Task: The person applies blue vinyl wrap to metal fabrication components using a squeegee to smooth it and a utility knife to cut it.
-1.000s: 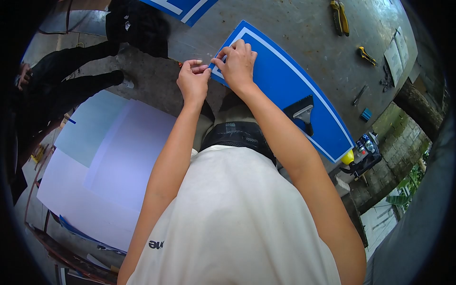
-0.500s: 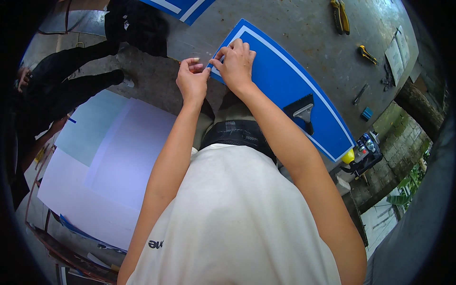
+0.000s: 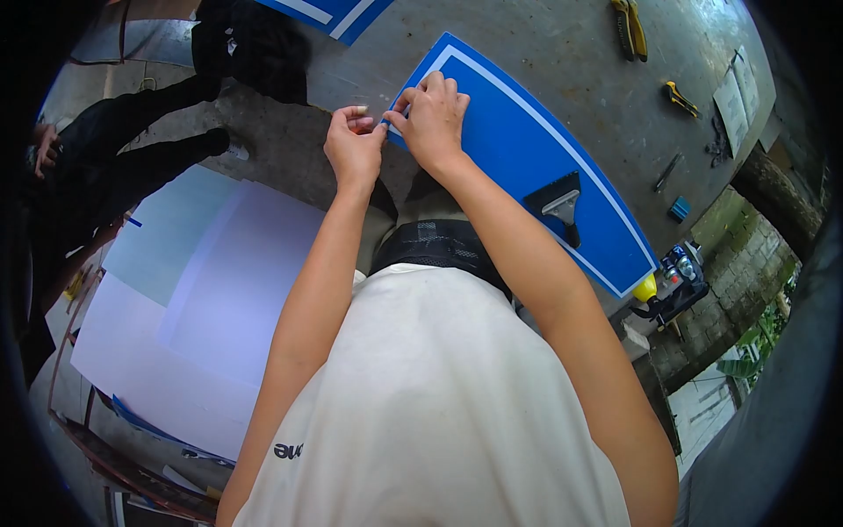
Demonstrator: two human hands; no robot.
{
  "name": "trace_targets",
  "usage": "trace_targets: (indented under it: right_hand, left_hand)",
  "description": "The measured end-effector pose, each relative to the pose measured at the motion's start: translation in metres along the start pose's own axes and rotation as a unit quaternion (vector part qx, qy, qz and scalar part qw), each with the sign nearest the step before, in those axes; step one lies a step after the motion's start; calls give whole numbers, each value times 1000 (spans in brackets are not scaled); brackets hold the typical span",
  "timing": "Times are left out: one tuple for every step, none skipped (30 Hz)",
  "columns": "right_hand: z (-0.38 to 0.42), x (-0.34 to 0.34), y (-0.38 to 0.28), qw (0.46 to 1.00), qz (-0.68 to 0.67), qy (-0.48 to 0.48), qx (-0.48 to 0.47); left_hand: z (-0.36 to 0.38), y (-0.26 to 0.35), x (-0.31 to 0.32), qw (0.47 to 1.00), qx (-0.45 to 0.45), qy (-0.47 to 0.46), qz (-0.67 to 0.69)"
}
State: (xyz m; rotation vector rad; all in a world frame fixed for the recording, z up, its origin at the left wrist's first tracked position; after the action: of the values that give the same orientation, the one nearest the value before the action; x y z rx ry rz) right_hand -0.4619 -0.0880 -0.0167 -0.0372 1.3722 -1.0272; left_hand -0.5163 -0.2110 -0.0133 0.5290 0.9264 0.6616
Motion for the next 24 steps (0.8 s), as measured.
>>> trace_targets:
  right_hand:
    - [0,0,0,1000,1,-1,0]
    - [1,0,0,1000,1,-1,0]
    - [1,0,0,1000,0,0,-2]
    - [1,0,-1,1000,-1,0,-4]
    - [2,0,0,1000,-1,0,-5]
    - [2,0,0,1000,-2,0,-7]
    - [2,0,-1,1000,-3,0,-9]
    - [3,0,-1,1000,-3,0,-10]
    - [3,1,-1,1000,-2,-3,-10]
    - [3,0,-1,1000,0,-7,-11]
    - [3,0,-1,1000,0,-7,-10]
    - [3,0,-1,1000,1,-10,-12]
    - [3,0,-2,1000,2,-13,-13]
    - [4,0,-2,1000,2,-14,-13]
    - [4,-1,-3,1000,3,-16,-15]
    - [5,-1,-3,1000,5,-18,-17]
    - [5,-1,-3,1000,5,-18,-17]
    - [6,0,-3,1000,11,-12,-19]
    - [6,0,-4,1000,17,-7,-21]
    - [6,0,-5,1000,17,-6,-21]
    - [6,0,-5,1000,19,-11,-18]
    - [6,-1,-6,1000,21,-15,-15]
    - [6,-1,-8,1000,21,-15,-15]
    - [6,-2,-9,999,22,-28,-9]
  left_hand:
    - [0,0,0,1000,1,1,-8]
    - [1,0,0,1000,1,1,-8]
    - [1,0,0,1000,0,3,-8]
    - [1,1,-1,1000,0,5,-8]
    - [1,1,-1,1000,0,5,-8]
    - [2,1,-1,1000,-1,6,-6]
    - [3,1,-1,1000,-2,7,-5]
    - [3,1,-1,1000,-2,8,-5]
    - [3,1,0,1000,-4,9,-4]
    - [3,1,0,1000,-7,11,-2]
    - [4,2,0,1000,-7,11,-2]
    - [4,2,0,1000,-10,9,0]
    - [4,1,0,1000,-13,7,3]
    - [4,1,0,1000,-14,7,3]
    - [4,1,0,1000,-9,8,0]
    - [4,0,0,1000,-4,9,-3]
    - [4,-1,1,1000,-4,9,-3]
    - [4,-2,2,1000,2,12,-3]
    - [3,-4,2,1000,9,15,-3]
    - [3,-5,3,1000,10,15,-3]
    - [3,-7,4,1000,10,14,-1]
    - [3,-5,3,1000,11,14,1]
    - [4,-4,2,1000,11,14,1]
    - [5,-2,2,1000,6,9,6]
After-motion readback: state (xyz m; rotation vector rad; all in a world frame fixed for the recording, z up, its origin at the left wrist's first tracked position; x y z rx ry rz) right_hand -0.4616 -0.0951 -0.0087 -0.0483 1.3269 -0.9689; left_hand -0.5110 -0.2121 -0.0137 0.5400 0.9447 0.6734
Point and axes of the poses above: each hand's wrist, its own z-axis away from the middle knuckle, its own x-axis out of the palm, y = z × x, the point moved 1 cm from there along -z, towards the middle knuckle, and after that the axes turned 1 degree about -z, right-handed, at the moved point
